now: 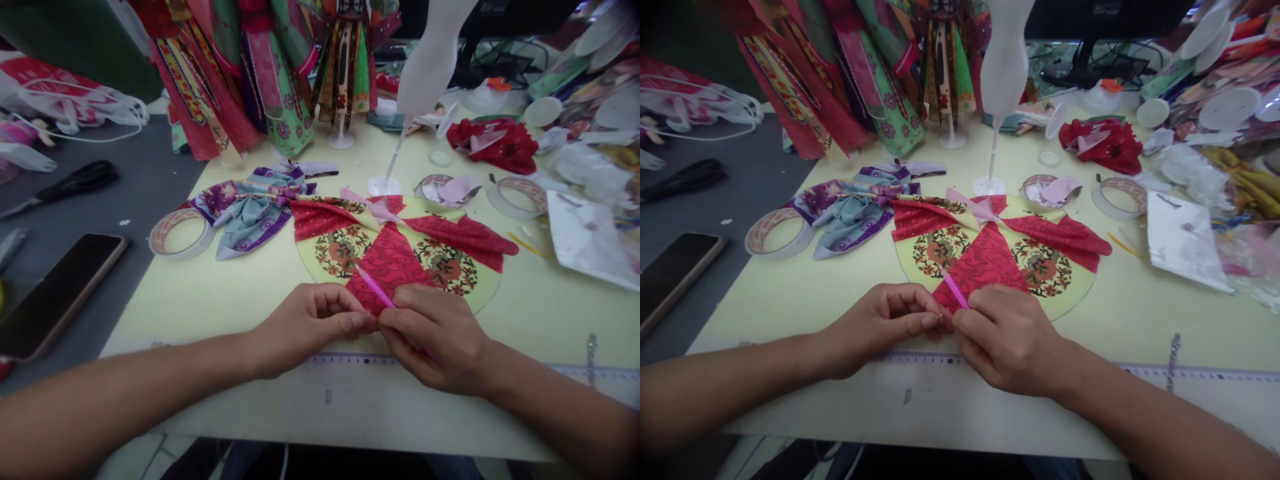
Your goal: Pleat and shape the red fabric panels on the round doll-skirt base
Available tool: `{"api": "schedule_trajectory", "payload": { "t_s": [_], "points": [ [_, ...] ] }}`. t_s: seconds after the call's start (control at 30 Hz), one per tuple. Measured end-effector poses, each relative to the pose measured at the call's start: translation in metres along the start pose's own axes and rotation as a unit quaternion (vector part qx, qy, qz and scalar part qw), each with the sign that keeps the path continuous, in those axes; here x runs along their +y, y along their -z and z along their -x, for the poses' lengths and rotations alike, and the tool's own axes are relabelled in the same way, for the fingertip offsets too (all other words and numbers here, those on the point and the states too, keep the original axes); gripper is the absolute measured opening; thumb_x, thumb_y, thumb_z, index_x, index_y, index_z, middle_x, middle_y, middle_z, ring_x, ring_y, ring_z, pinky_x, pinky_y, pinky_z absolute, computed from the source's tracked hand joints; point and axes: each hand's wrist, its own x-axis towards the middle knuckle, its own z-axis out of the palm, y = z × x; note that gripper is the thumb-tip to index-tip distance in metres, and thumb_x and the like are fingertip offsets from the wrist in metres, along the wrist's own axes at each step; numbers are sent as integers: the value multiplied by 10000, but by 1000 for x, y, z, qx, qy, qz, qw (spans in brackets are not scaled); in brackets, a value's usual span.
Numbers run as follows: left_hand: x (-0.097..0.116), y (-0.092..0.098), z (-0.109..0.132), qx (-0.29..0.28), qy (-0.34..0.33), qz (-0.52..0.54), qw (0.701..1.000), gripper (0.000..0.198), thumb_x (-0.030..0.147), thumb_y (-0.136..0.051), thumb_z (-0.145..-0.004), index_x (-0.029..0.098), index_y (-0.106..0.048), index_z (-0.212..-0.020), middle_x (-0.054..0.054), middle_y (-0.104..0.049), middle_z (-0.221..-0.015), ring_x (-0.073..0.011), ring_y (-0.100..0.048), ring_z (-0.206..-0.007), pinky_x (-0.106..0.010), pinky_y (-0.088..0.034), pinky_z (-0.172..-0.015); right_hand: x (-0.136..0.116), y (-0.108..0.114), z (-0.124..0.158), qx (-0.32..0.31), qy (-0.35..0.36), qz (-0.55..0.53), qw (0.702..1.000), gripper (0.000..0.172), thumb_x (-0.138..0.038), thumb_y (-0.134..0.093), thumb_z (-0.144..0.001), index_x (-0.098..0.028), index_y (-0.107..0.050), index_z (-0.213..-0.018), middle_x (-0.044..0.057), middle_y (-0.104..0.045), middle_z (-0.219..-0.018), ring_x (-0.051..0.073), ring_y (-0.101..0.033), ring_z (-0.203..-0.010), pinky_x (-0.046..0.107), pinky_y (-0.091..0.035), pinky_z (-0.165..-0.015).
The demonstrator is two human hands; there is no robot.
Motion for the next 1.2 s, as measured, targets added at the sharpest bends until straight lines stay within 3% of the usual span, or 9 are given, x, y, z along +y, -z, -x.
{"api": "schedule_trajectory", "payload": {
  "t_s": [0.63,1.2],
  "points": [
    [0,0,0,7,11,10,1000,124,246,-658,-736,132,-642,-782,-17,-672,-774,-92,-599,-721,-204,-453,-705,2,-1,1,7,-8,-1,1000,82,-105,-516,-767,-144,-563,-822,23,-490,-667,123,-410,-608,255,-346,-556],
    [1,4,-2,-39,31,163,985,75,177,-595,-789,106,-621,-785,-81,-679,-889,-154,-623,-849,-274,-462,-776,3,3,0,34,-5,-11,999,169,-112,-546,-774,-130,-569,-940,46,-539,-728,130,-503,-664,263,-426,-595]
  ]
}}
